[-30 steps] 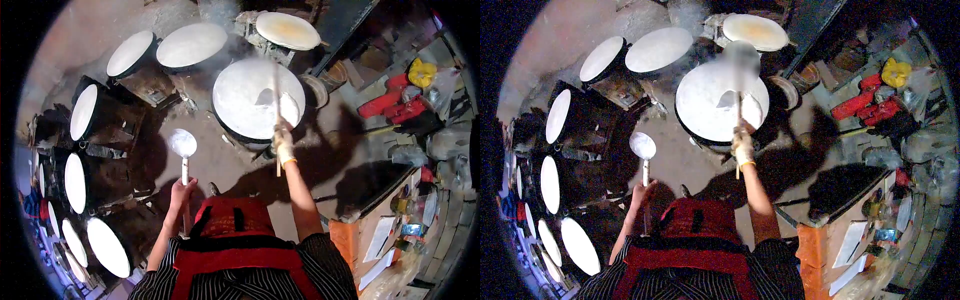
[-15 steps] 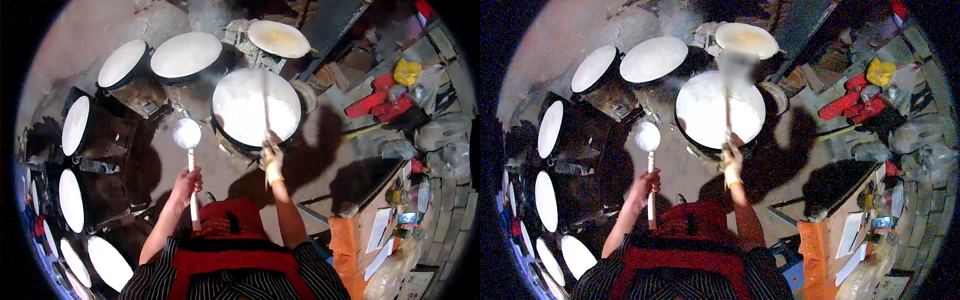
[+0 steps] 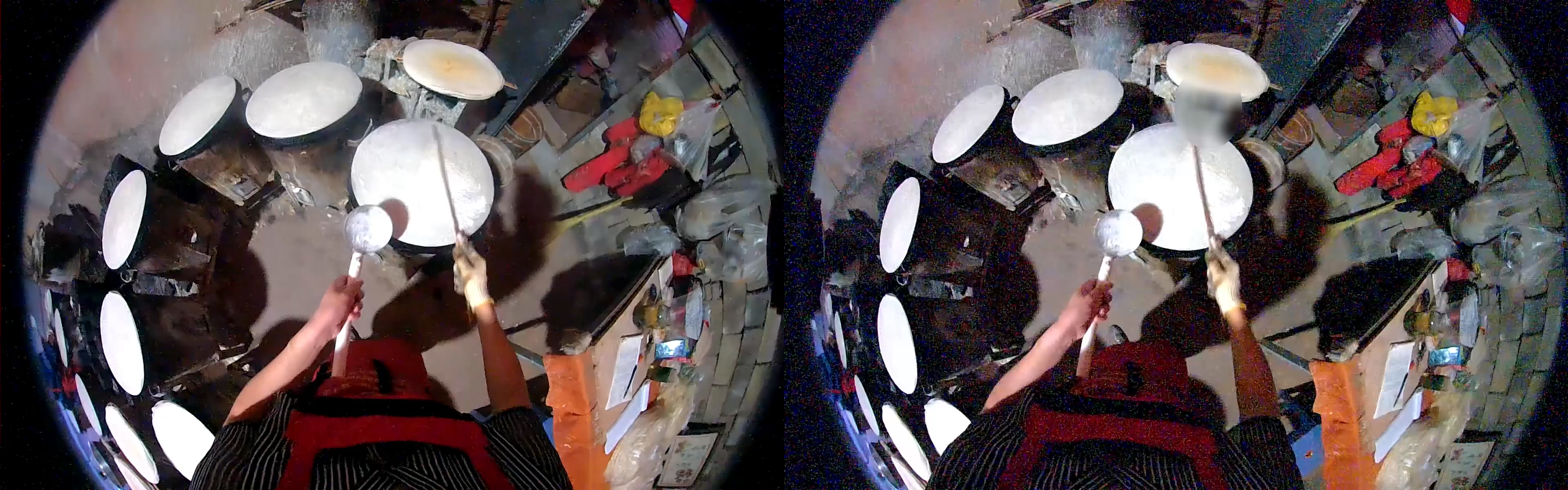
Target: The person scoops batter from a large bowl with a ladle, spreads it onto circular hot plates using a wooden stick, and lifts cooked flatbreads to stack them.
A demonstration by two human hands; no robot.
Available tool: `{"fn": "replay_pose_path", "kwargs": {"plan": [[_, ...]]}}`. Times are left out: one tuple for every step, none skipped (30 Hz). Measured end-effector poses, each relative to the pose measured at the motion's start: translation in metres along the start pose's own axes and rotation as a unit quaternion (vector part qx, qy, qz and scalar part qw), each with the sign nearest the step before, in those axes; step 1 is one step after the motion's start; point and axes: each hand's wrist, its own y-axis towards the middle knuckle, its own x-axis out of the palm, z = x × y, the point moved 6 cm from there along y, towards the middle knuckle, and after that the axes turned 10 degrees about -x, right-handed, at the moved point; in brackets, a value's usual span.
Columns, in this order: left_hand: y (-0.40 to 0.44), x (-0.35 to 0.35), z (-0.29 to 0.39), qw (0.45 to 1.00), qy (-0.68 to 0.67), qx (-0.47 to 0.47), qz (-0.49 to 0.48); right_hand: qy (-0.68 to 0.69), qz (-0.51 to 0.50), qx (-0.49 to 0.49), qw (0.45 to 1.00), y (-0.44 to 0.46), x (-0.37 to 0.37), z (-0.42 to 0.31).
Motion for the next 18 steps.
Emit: {"fn": "replay_pose_path", "kwargs": {"plan": [[0.007, 0.004, 0.008, 1.000, 0.006, 0.009, 0.000, -0.007, -0.051, -0.030, 0.998, -0.024, 0.003, -0.008], [0.021, 0.007, 0.018, 0.999, 0.037, 0.027, -0.005, 0.069, -0.072, -0.059, 0.993, -0.027, -0.007, 0.025], [0.038, 0.009, 0.028, 0.997, 0.066, 0.046, -0.009, 0.067, -0.070, -0.053, 0.994, -0.040, -0.020, 0.046], [0.058, 0.013, 0.037, 0.994, 0.090, 0.066, -0.013, 0.066, -0.069, -0.048, 0.994, -0.054, -0.032, 0.066], [0.078, 0.018, 0.049, 0.989, 0.113, 0.089, -0.017, 0.067, -0.041, -0.045, 0.996, -0.064, -0.040, 0.080], [0.094, 0.024, 0.055, 0.992, 0.101, 0.078, -0.014, 0.068, -0.012, -0.044, 0.997, -0.074, -0.049, 0.095], [0.110, 0.031, 0.057, 0.994, 0.090, 0.065, -0.012, 0.150, 0.023, -0.072, 0.986, -0.067, -0.057, 0.135], [0.134, 0.036, 0.056, 0.989, 0.112, 0.098, 0.012, 0.177, 0.049, -0.102, 0.978, -0.062, -0.055, 0.141], [0.150, 0.043, 0.057, 0.982, 0.134, 0.129, 0.036, 0.202, 0.073, -0.133, 0.968, -0.057, -0.053, 0.146], [0.142, 0.062, 0.060, 0.979, 0.153, 0.132, 0.007, 0.171, 0.088, -0.163, 0.968, -0.058, -0.030, 0.130], [0.132, 0.081, 0.062, 0.976, 0.171, 0.133, -0.023, 0.139, 0.102, -0.191, 0.966, -0.061, -0.008, 0.108], [0.164, 0.079, 0.043, 0.983, 0.134, 0.122, -0.011, 0.108, 0.080, -0.156, 0.979, -0.064, 0.016, 0.084], [0.143, 0.093, 0.048, 0.981, 0.158, 0.117, -0.001, 0.077, 0.057, -0.118, 0.988, -0.071, 0.039, 0.056], [0.152, 0.101, 0.042, 0.985, 0.131, 0.113, -0.025, 0.046, 0.033, -0.080, 0.995, -0.077, 0.050, 0.045], [0.170, 0.104, 0.034, 0.988, 0.103, 0.108, -0.049, 0.121, -0.010, -0.072, 0.990, -0.065, 0.049, 0.077], [0.219, 0.097, 0.018, 0.987, 0.013, 0.059, -0.151, 0.194, -0.052, -0.056, 0.978, -0.055, 0.050, 0.105], [0.256, 0.084, 0.013, 0.965, -0.077, 0.009, -0.250, 0.217, -0.077, 0.052, 0.972, -0.050, 0.049, 0.106], [0.148, 0.085, 0.069, 0.978, 0.079, 0.080, -0.175, 0.147, -0.031, 0.107, 0.983, -0.045, 0.041, 0.076]]}}
